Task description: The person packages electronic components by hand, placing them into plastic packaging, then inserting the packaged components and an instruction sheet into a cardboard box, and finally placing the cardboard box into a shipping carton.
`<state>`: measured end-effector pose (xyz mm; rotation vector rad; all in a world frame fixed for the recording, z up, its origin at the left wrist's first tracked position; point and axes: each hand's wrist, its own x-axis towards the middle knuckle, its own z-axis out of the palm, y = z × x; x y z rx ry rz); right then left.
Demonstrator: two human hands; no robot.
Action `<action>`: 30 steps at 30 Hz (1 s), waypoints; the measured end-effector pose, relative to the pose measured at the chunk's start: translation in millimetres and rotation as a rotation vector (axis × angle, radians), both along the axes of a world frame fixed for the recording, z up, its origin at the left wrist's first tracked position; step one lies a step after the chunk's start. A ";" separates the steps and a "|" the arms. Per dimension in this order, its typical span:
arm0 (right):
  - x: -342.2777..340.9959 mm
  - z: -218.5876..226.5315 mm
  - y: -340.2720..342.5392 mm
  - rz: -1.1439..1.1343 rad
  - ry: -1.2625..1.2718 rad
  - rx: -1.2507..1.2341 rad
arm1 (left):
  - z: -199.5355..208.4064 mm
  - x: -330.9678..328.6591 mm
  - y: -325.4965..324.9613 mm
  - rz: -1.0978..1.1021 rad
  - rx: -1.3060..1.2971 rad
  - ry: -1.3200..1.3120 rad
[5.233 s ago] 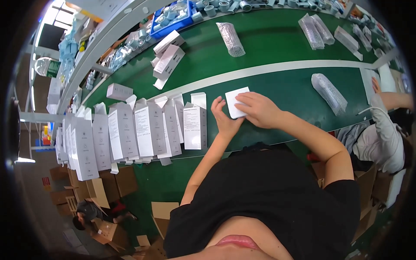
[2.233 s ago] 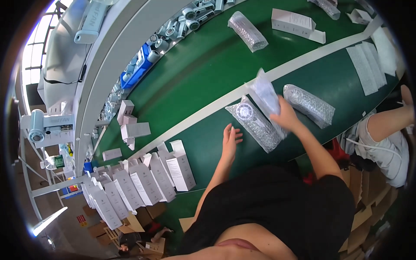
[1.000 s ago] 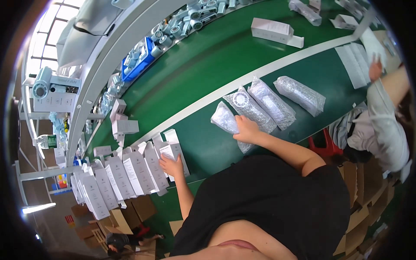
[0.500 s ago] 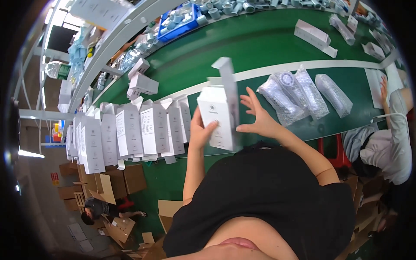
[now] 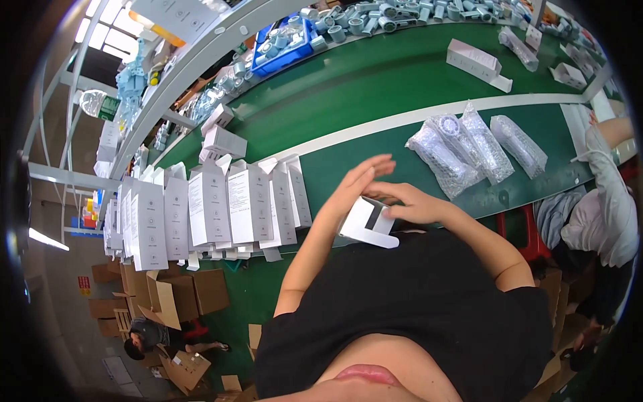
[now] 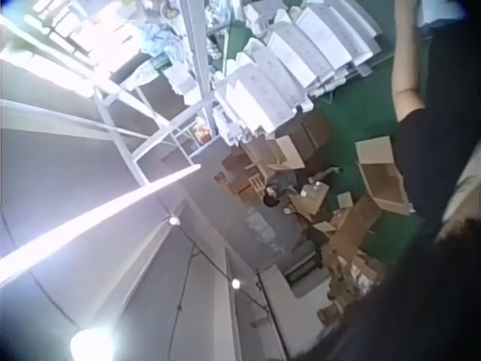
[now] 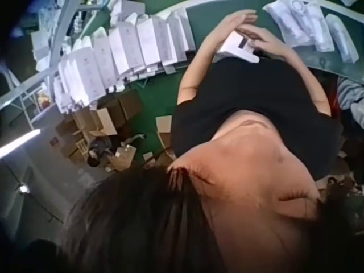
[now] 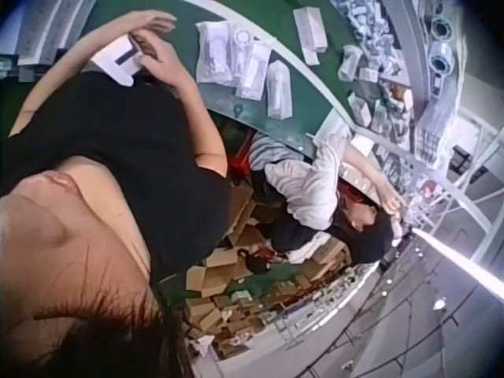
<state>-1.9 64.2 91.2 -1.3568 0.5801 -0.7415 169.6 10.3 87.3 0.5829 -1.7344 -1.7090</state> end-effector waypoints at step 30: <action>-28.0 19.3 -27.0 -0.653 0.486 -0.272 | -27.0 -7.2 -10.1 0.659 -0.391 -0.203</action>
